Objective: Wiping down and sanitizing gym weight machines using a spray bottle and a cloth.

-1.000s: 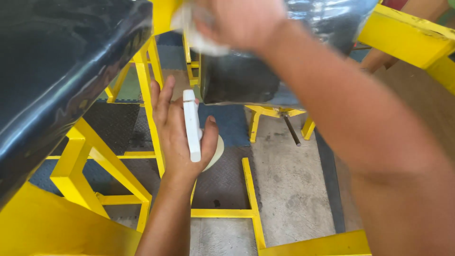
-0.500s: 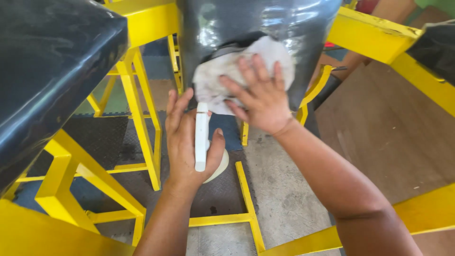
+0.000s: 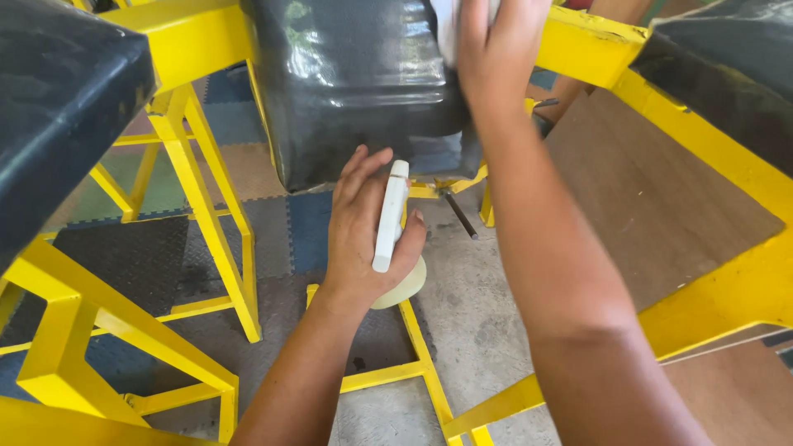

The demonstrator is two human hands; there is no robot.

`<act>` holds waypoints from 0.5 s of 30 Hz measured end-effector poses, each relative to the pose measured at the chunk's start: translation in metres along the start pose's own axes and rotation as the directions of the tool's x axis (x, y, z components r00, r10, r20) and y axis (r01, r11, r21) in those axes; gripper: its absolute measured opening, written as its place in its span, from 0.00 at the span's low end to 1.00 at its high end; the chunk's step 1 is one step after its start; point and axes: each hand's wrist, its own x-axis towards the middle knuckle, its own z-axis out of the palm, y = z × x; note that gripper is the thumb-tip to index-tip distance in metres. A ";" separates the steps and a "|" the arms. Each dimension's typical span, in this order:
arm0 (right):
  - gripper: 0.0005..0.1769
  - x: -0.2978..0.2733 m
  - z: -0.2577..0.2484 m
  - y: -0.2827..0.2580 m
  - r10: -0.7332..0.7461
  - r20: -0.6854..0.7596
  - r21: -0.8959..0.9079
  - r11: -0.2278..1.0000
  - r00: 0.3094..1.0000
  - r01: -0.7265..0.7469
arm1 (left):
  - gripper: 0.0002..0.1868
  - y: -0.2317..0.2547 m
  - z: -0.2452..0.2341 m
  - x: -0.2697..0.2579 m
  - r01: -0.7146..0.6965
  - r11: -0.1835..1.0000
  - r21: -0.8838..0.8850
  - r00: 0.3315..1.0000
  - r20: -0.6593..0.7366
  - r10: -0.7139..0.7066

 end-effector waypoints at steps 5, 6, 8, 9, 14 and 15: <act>0.35 -0.128 -0.040 -0.047 0.164 0.001 0.182 0.970 0.986 -0.162 | 0.20 0.001 0.016 0.001 -0.017 1.000 0.004 1.000 0.019 0.017; 0.38 -0.155 -0.039 -0.047 0.184 0.027 0.181 0.966 0.983 -0.186 | 0.20 0.003 0.020 0.002 -0.030 0.999 -0.010 0.999 0.015 0.030; 0.41 -0.200 -0.044 -0.040 0.208 0.048 0.170 0.962 0.977 -0.213 | 0.21 0.008 0.027 0.003 -0.047 0.998 -0.034 0.999 0.017 0.047; 0.41 -0.218 -0.050 -0.032 0.226 0.145 0.234 0.938 0.963 -0.256 | 0.19 0.010 0.030 0.003 -0.039 0.999 -0.037 0.998 0.049 0.041; 0.41 -0.192 -0.105 -0.010 0.265 0.290 0.168 0.932 0.920 -0.321 | 0.17 0.012 0.046 0.008 -0.025 0.989 -0.145 0.997 0.072 0.036; 0.39 -0.167 -0.117 -0.012 0.176 0.161 0.164 0.966 0.971 -0.202 | 0.17 0.013 0.049 0.011 0.011 0.989 -0.148 0.996 0.094 0.003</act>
